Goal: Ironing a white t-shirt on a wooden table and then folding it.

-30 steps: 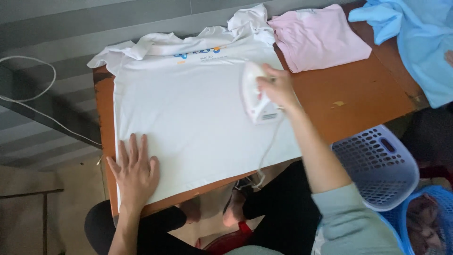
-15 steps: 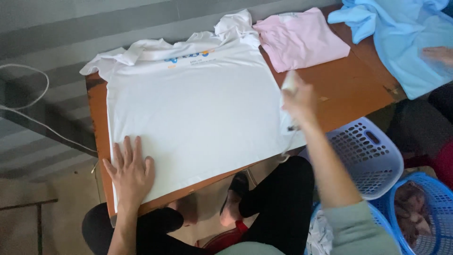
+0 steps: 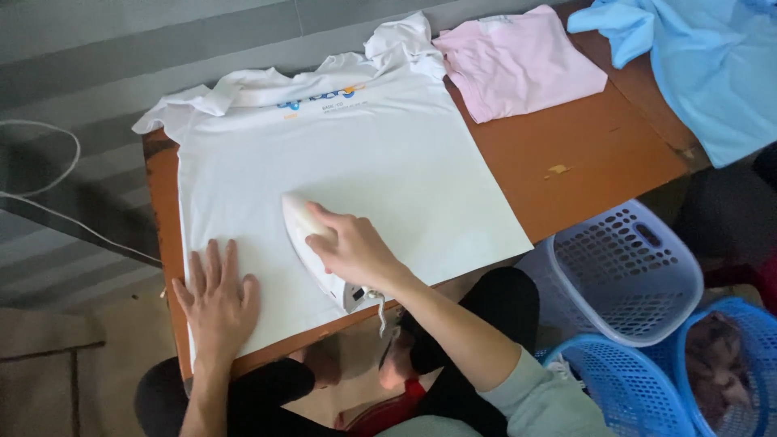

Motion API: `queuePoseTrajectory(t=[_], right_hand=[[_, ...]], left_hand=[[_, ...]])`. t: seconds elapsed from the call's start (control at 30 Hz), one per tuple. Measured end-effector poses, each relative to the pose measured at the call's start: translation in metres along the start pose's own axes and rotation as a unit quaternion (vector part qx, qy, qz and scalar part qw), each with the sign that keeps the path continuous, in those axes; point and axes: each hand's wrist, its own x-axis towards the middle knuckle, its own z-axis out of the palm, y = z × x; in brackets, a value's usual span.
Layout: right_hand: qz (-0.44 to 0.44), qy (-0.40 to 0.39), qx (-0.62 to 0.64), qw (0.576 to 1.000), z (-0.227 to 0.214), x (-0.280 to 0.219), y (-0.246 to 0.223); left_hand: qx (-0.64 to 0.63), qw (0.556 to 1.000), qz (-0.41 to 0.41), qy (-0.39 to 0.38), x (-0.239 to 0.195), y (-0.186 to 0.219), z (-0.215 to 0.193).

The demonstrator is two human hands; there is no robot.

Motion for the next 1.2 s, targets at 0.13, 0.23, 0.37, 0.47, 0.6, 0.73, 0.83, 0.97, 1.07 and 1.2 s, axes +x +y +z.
queuePoseTrajectory(t=[0.13, 0.23, 0.37, 0.47, 0.6, 0.73, 0.83, 0.97, 1.07, 1.2], right_hand=[[-0.011, 0.019, -0.055, 0.998, -0.022, -0.002, 0.024], [-0.004, 0.073, -0.059, 0.996, -0.054, -0.011, 0.057], [0.002, 0.139, -0.039, 0.99, -0.101, -0.036, 0.101], [0.086, 0.183, -0.072, 0.977, -0.131, -0.061, 0.114], [0.151, 0.208, -0.056, 0.965, -0.158, -0.088, 0.115], [0.151, 0.23, -0.075, 0.959, -0.175, -0.105, 0.123], [0.169, 0.241, -0.071, 0.953, -0.184, -0.111, 0.131], [0.202, 0.266, -0.058, 0.941, -0.19, -0.116, 0.133], [0.145, 0.322, -0.052, 0.934, -0.194, -0.117, 0.156], [0.057, 0.331, -0.159, 0.928, -0.176, -0.105, 0.152]], left_hand=[[0.001, 1.0, 0.022, 0.022, -0.002, -0.005, 0.007], [0.007, 0.999, 0.027, 0.029, -0.003, -0.006, 0.008], [0.0, 1.0, 0.002, -0.002, 0.0, 0.003, -0.002], [-0.005, 1.0, 0.007, -0.016, -0.002, 0.005, -0.004], [0.013, 0.999, 0.031, 0.019, -0.004, 0.004, 0.001], [0.016, 0.999, 0.035, 0.029, -0.004, 0.002, 0.001], [0.023, 0.998, 0.039, 0.034, -0.004, -0.002, 0.005], [0.015, 0.999, 0.035, 0.029, -0.004, -0.005, 0.006], [-0.001, 0.999, 0.027, 0.026, -0.004, -0.007, 0.015], [0.139, 0.986, -0.014, 0.087, -0.006, -0.013, 0.036]])
